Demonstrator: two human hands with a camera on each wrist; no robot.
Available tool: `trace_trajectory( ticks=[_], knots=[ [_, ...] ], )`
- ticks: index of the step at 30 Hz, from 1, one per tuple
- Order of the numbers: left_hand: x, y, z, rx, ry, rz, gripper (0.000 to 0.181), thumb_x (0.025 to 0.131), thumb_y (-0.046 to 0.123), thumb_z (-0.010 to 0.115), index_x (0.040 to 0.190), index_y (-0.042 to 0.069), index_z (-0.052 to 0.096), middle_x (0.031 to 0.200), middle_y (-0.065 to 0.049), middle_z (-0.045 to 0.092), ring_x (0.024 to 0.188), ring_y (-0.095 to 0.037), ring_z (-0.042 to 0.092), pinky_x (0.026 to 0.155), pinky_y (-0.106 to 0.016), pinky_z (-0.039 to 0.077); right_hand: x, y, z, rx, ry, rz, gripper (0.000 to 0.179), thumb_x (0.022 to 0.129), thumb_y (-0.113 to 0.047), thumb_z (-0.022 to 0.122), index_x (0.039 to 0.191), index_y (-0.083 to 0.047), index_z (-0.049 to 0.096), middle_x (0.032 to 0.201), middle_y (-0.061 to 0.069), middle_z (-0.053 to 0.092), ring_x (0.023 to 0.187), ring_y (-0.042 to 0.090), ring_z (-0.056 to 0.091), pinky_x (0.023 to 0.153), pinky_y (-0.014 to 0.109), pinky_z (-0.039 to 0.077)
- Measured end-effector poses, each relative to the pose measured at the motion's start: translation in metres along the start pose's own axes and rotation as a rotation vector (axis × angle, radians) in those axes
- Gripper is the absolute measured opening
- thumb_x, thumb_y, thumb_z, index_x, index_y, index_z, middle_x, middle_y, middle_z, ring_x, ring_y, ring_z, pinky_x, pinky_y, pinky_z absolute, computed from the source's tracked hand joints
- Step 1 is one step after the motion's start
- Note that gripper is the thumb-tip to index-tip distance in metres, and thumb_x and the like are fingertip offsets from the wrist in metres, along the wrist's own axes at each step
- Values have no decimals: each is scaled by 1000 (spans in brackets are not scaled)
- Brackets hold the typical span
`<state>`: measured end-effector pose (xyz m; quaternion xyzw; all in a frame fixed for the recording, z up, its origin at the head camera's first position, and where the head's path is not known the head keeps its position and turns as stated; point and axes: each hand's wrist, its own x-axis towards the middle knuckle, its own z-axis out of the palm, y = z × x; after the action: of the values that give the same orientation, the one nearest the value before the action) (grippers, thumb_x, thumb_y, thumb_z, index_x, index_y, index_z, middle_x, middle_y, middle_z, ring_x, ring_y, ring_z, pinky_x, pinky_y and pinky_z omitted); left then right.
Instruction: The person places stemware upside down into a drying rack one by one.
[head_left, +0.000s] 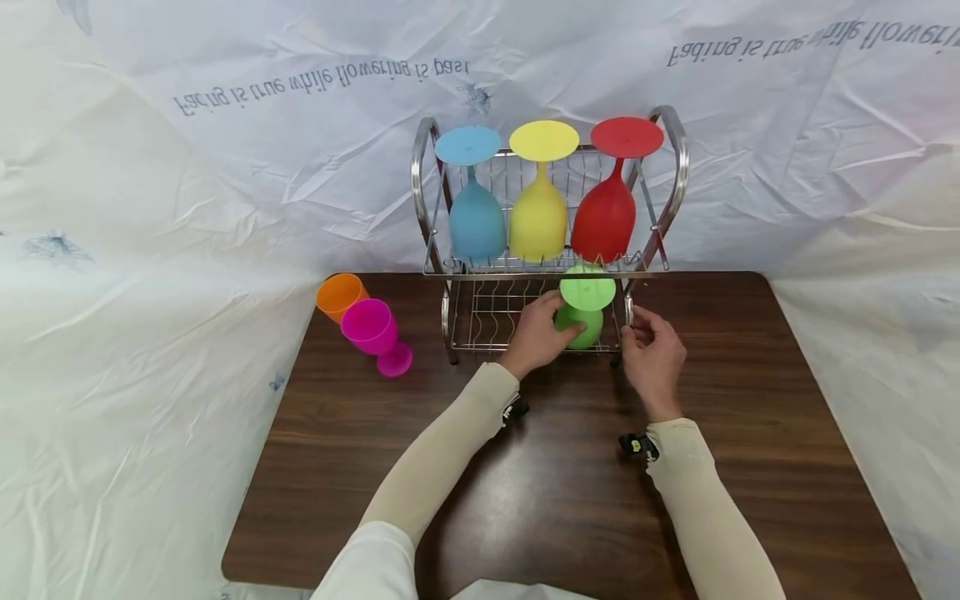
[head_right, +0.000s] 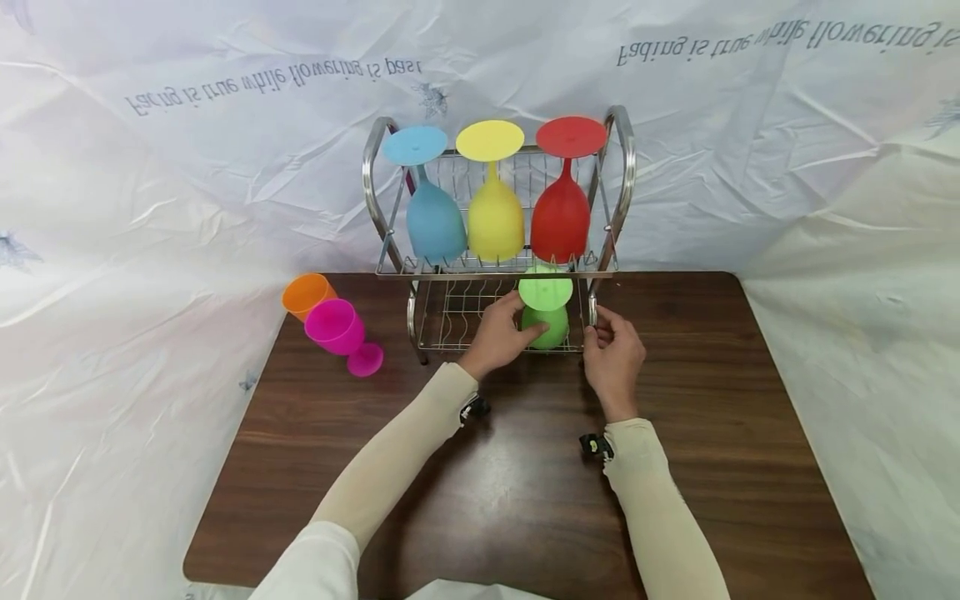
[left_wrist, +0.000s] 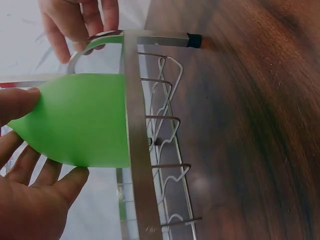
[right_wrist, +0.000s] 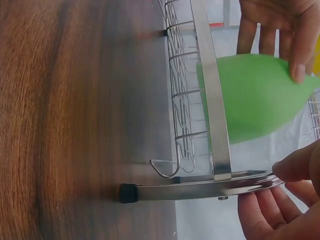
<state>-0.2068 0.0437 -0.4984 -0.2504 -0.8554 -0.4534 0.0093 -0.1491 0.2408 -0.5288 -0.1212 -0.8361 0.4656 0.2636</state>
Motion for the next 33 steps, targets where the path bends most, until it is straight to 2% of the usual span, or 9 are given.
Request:
trace_trajectory(
  ticks=[7, 12, 18, 25, 30, 33],
  knots=[
    [8, -6, 9, 15, -30, -11, 51, 98, 25, 77, 145, 8, 64, 150, -9, 62, 141, -24, 58, 116, -33, 50, 1, 1, 2, 5, -5, 10, 36, 97, -3, 70, 132, -7, 74, 112, 19, 75, 89, -1, 62, 74, 0, 46],
    [7, -9, 11, 37, -47, -34, 52, 100, 27, 74, 146, 6, 62, 151, -11, 61, 141, -26, 58, 117, -38, 49, 2, 2, 3, 7, -5, 6, 36, 96, -2, 70, 132, -7, 73, 110, 18, 75, 86, -8, 58, 74, 0, 46],
    [7, -11, 13, 50, -68, -89, 57, 103, 29, 71, 153, 6, 55, 158, -11, 55, 148, -26, 52, 121, -39, 46, 2, 3, 1, 5, 3, -2, 36, 96, -4, 71, 132, -8, 74, 107, 19, 76, 85, -8, 59, 73, 0, 47],
    [6, -14, 15, 31, -55, -81, 59, 103, 29, 71, 155, 7, 53, 159, -11, 53, 148, -26, 51, 120, -39, 46, 3, 4, 3, -7, 2, -25, 37, 96, -3, 71, 132, -9, 74, 105, 17, 77, 86, 2, 65, 73, 0, 46],
    [3, -16, 17, -3, -4, -73, 63, 100, 30, 74, 155, 10, 52, 159, -10, 53, 148, -25, 51, 120, -40, 47, 2, 5, 2, -26, 5, -13, 37, 96, -4, 71, 132, -10, 73, 103, 16, 77, 83, -3, 61, 72, 0, 46],
    [-4, -16, 16, -18, 36, -64, 65, 99, 33, 76, 156, 12, 52, 157, -10, 53, 147, -28, 52, 119, -44, 47, 1, 5, 1, -30, 2, -16, 37, 97, -5, 71, 133, -10, 73, 104, 16, 78, 83, -6, 60, 73, 0, 46]
  ],
)
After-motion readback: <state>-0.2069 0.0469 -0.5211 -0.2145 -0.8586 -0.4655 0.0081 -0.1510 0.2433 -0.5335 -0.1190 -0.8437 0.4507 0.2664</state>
